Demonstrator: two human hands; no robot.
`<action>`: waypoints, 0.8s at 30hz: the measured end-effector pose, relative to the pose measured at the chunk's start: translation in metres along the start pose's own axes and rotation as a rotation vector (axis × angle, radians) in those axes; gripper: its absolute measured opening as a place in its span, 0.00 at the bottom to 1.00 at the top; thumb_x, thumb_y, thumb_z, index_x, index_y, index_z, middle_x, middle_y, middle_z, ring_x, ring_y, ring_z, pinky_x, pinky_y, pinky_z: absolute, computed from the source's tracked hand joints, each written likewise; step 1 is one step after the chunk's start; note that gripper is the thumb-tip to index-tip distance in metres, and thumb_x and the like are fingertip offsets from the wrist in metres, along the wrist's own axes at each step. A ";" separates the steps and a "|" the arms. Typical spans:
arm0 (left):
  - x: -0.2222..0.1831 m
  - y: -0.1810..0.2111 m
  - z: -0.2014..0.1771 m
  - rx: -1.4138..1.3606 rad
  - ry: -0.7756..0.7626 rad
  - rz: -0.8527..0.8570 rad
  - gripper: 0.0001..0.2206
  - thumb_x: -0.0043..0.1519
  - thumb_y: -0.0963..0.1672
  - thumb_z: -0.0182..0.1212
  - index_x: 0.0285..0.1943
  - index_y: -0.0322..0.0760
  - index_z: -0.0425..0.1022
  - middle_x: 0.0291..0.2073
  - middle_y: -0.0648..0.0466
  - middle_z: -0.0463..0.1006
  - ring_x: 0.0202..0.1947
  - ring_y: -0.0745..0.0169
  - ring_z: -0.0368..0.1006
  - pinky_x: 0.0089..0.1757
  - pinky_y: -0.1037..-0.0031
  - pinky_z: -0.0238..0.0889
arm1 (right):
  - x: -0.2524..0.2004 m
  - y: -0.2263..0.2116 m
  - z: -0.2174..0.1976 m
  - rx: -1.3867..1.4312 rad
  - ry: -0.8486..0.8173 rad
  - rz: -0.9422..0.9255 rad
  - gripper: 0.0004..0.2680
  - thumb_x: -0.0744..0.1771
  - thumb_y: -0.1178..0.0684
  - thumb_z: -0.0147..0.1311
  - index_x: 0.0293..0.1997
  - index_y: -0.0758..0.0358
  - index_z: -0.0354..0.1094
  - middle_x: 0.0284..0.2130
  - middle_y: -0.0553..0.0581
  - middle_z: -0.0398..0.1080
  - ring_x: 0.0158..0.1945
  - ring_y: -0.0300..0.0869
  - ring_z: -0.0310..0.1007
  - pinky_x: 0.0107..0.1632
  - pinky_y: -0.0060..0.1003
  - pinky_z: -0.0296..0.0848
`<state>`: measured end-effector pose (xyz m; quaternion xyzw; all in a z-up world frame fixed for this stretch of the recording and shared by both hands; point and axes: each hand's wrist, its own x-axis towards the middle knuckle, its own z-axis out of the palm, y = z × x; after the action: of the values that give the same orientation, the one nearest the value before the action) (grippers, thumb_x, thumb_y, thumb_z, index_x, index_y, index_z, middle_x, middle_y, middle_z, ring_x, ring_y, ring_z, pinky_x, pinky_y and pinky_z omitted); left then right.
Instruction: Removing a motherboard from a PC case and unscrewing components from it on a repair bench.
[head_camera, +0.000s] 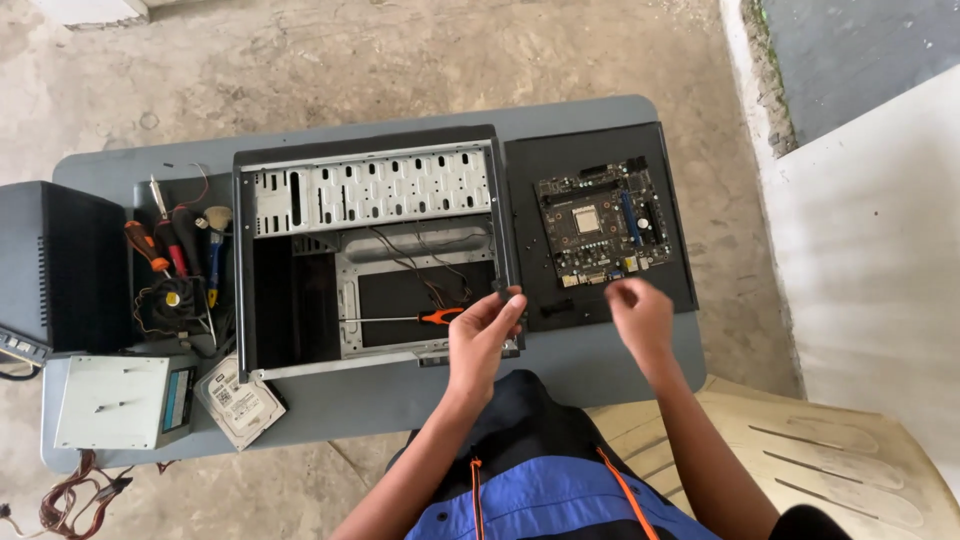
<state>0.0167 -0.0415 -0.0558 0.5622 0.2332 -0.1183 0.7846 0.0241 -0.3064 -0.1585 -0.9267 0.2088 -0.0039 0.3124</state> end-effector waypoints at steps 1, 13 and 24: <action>-0.002 0.004 -0.002 0.002 -0.002 0.001 0.17 0.62 0.46 0.80 0.56 0.32 0.89 0.39 0.44 0.89 0.37 0.67 0.79 0.43 0.74 0.79 | 0.002 0.016 0.018 0.002 0.002 0.002 0.07 0.70 0.44 0.67 0.46 0.52 0.84 0.34 0.54 0.83 0.40 0.51 0.85 0.45 0.44 0.82; -0.005 0.015 -0.016 0.025 0.051 -0.051 0.16 0.65 0.45 0.76 0.58 0.30 0.88 0.38 0.44 0.87 0.36 0.67 0.78 0.44 0.72 0.80 | -0.005 0.046 0.069 -0.138 -0.210 0.076 0.09 0.70 0.48 0.64 0.50 0.60 0.84 0.40 0.58 0.81 0.48 0.53 0.84 0.49 0.45 0.82; -0.004 0.006 -0.021 0.220 -0.210 -0.005 0.18 0.61 0.45 0.82 0.57 0.32 0.89 0.34 0.46 0.87 0.27 0.68 0.79 0.34 0.74 0.80 | -0.037 -0.091 -0.059 0.819 -0.098 0.179 0.08 0.69 0.56 0.67 0.50 0.69 0.81 0.26 0.60 0.77 0.29 0.40 0.76 0.42 0.35 0.80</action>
<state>0.0114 -0.0197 -0.0544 0.6287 0.1369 -0.2032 0.7380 0.0168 -0.2610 -0.0534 -0.7031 0.2547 -0.0153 0.6637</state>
